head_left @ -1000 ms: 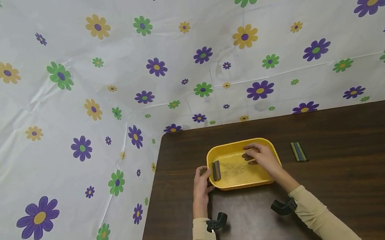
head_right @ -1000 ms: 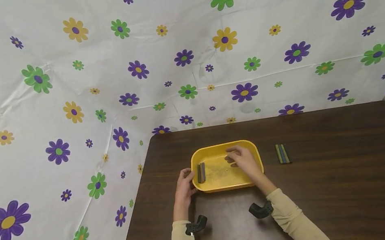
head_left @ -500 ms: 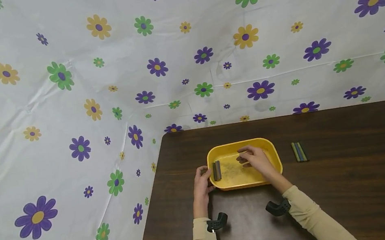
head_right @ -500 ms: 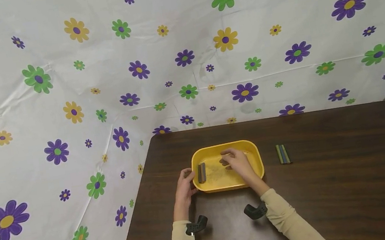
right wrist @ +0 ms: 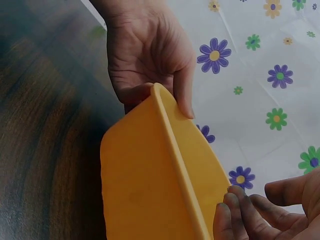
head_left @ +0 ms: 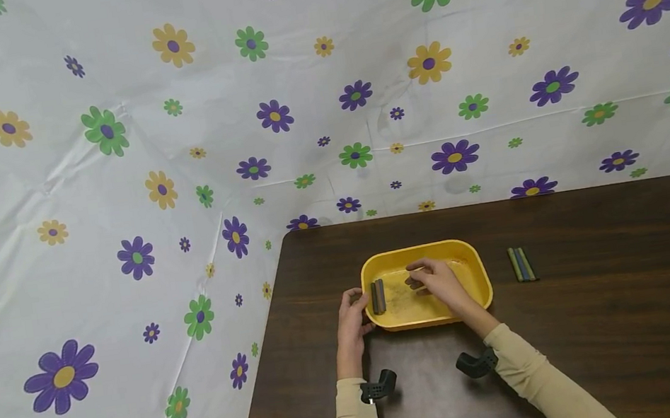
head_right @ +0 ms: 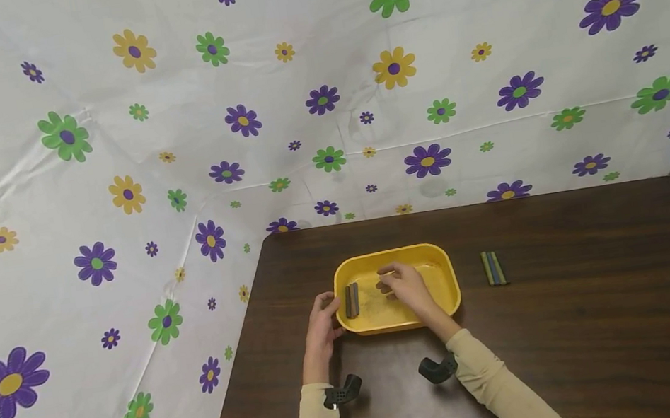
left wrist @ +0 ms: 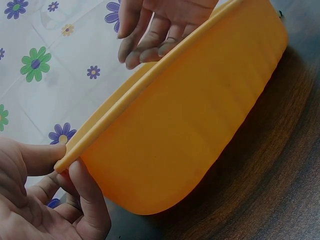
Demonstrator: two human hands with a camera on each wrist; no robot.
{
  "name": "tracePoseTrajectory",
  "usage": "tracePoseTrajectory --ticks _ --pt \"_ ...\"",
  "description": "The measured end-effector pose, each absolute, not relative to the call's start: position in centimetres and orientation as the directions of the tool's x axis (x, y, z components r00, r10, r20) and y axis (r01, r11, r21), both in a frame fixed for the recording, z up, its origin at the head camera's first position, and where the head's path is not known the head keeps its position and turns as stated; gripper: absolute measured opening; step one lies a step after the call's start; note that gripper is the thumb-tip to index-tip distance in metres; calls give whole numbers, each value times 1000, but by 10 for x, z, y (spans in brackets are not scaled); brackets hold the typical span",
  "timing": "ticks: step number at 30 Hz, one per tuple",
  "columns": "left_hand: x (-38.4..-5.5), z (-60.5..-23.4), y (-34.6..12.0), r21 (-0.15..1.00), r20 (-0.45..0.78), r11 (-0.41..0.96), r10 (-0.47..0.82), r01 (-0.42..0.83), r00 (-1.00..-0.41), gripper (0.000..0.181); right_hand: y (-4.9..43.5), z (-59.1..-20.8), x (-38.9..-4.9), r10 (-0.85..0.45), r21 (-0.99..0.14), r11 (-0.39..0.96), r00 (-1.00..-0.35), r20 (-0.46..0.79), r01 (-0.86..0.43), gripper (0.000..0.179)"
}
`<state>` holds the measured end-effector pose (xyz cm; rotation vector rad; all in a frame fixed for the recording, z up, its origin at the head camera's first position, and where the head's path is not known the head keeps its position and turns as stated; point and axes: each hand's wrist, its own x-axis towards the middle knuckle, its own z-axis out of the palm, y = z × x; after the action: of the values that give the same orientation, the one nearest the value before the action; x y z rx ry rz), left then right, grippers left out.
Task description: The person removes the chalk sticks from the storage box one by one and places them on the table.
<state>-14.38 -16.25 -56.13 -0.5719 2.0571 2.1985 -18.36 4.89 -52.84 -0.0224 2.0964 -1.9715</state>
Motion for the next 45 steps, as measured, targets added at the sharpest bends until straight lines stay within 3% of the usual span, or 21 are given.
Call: tracePoseTrajectory --ticks 17,28,40,45 --pt "-132 -528 -158 954 -297 -95 -172 -284 -939 32 25 -537 -182 -124 -975 77 -968 -217 209 37" --pt "-130 -521 -159 945 -323 -103 -151 -310 -934 33 12 -542 -179 -152 -971 68 -960 -237 229 38" --pt "-130 -519 -159 946 -322 -98 -148 -310 -935 35 -5 -544 -181 -177 -966 153 -956 -233 207 37" --pt "-138 -543 -161 946 -323 -88 -172 -312 -931 34 -12 -544 -180 -185 -960 184 -952 -244 210 38"
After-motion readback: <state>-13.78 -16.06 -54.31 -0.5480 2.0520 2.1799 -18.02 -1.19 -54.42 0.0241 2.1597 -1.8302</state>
